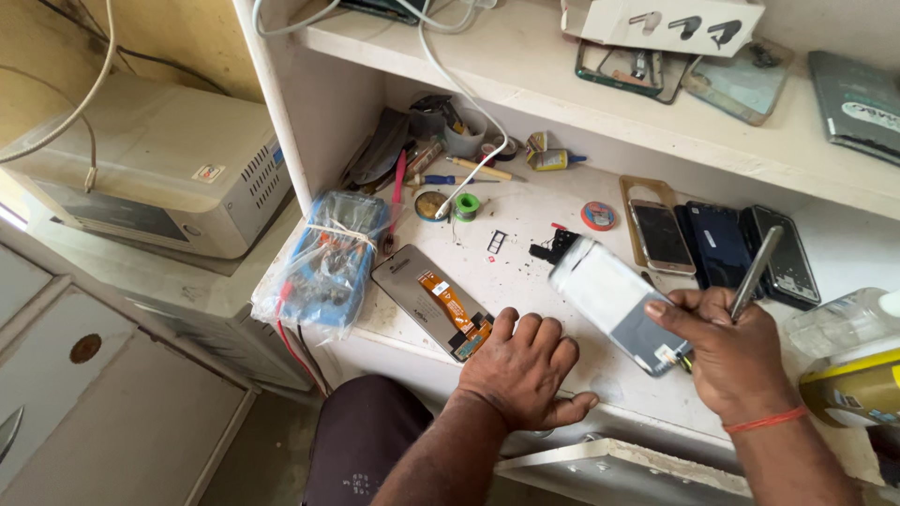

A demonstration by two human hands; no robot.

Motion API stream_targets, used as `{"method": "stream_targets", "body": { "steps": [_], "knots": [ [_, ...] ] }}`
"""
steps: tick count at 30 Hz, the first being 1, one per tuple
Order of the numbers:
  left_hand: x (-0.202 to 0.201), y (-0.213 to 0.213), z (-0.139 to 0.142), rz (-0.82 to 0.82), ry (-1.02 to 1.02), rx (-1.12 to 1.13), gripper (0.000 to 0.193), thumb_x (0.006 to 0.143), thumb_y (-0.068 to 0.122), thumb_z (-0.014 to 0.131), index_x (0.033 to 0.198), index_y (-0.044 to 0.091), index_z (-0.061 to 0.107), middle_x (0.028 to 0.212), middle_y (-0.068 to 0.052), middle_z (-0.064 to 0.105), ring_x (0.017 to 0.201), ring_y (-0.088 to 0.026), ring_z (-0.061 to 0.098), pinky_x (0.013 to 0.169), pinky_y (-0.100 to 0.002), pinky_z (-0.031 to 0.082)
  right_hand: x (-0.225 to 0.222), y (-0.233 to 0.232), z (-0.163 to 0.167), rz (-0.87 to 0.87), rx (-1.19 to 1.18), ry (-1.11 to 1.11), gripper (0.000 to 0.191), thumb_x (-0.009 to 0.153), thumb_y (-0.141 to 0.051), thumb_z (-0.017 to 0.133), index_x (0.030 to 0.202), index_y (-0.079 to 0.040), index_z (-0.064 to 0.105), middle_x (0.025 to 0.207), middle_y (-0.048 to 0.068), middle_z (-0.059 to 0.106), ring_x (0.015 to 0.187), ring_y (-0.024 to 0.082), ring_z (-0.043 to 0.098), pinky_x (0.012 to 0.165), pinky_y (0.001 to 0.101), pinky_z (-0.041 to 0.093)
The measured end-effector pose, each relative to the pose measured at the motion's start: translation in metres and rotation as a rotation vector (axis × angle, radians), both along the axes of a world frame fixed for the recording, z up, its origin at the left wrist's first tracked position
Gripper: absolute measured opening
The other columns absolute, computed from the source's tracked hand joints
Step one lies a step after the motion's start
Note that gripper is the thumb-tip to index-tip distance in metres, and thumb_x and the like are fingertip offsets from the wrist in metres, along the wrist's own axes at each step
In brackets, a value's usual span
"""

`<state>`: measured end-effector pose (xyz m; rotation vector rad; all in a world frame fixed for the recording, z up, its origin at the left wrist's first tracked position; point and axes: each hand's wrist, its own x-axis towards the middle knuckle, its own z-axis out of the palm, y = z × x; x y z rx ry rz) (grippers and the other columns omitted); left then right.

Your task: The person uses a metal prying tool to carefully separate the screen assembly from the smartphone chassis along the edges. They then lift the screen, flip the phone to show the internal components, and pick up a replacement screen assembly from the workbench.

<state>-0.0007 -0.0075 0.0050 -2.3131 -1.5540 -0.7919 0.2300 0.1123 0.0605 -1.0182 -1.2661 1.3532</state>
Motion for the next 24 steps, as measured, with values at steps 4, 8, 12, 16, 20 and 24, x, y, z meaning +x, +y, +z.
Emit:
{"method": "stream_targets", "body": {
  "steps": [4,8,12,16,20,24],
  "knots": [
    [-0.001,0.001,-0.003,-0.005,-0.017,-0.004,0.061,0.092,0.070,0.052,0.100,0.011,0.066,0.108,-0.012,0.060,0.102,-0.028,0.056,0.102,-0.051,0.040,0.019,0.010,-0.005,0.048,-0.278,-0.019,0.047,0.078,0.011,0.074,0.064,-0.018,0.039,0.094,0.014,0.069,0.092,0.020,0.069,0.089,0.0329,0.056],
    [0.000,0.000,-0.005,-0.024,-0.032,-0.020,0.064,0.090,0.071,0.051,0.115,0.013,0.064,0.125,-0.016,0.059,0.121,-0.031,0.053,0.110,-0.056,0.036,0.027,0.007,-0.019,0.088,-0.364,-0.069,0.047,0.079,0.010,0.076,0.067,-0.018,0.039,0.091,0.014,0.068,0.093,0.021,0.069,0.090,0.0348,0.054],
    [0.001,0.002,-0.003,-0.018,-0.024,0.000,0.069,0.090,0.071,0.047,0.128,0.015,0.063,0.141,-0.020,0.055,0.138,-0.036,0.046,0.114,-0.062,0.030,0.028,0.009,-0.028,0.124,-0.332,-0.207,0.045,0.076,0.008,0.076,0.066,-0.016,0.039,0.091,0.019,0.074,0.095,0.024,0.072,0.089,0.0345,0.054],
    [0.001,0.003,0.001,0.005,0.020,-0.056,0.068,0.091,0.069,0.045,0.123,0.012,0.063,0.143,-0.024,0.053,0.142,-0.038,0.042,0.114,-0.063,0.028,0.025,0.017,-0.029,0.145,-0.240,-0.387,0.049,0.075,0.004,0.081,0.067,-0.015,0.037,0.093,0.020,0.075,0.094,0.024,0.071,0.088,0.0369,0.053],
    [0.001,0.003,0.003,0.014,0.057,-0.098,0.069,0.093,0.069,0.045,0.118,0.008,0.063,0.134,-0.024,0.058,0.138,-0.038,0.046,0.115,-0.064,0.028,0.021,0.028,-0.018,0.190,-0.230,-0.511,0.051,0.073,-0.001,0.085,0.064,-0.014,0.036,0.090,0.021,0.077,0.094,0.023,0.071,0.090,0.0353,0.054],
    [0.000,0.002,0.003,-0.013,0.006,-0.116,0.065,0.095,0.066,0.046,0.113,0.007,0.065,0.124,-0.021,0.062,0.131,-0.037,0.051,0.116,-0.065,0.028,0.009,0.033,-0.008,0.220,-0.134,-0.736,0.057,0.071,-0.010,0.090,0.062,-0.009,0.034,0.086,0.014,0.083,0.084,0.018,0.071,0.078,0.0339,0.055]
  ]
}}
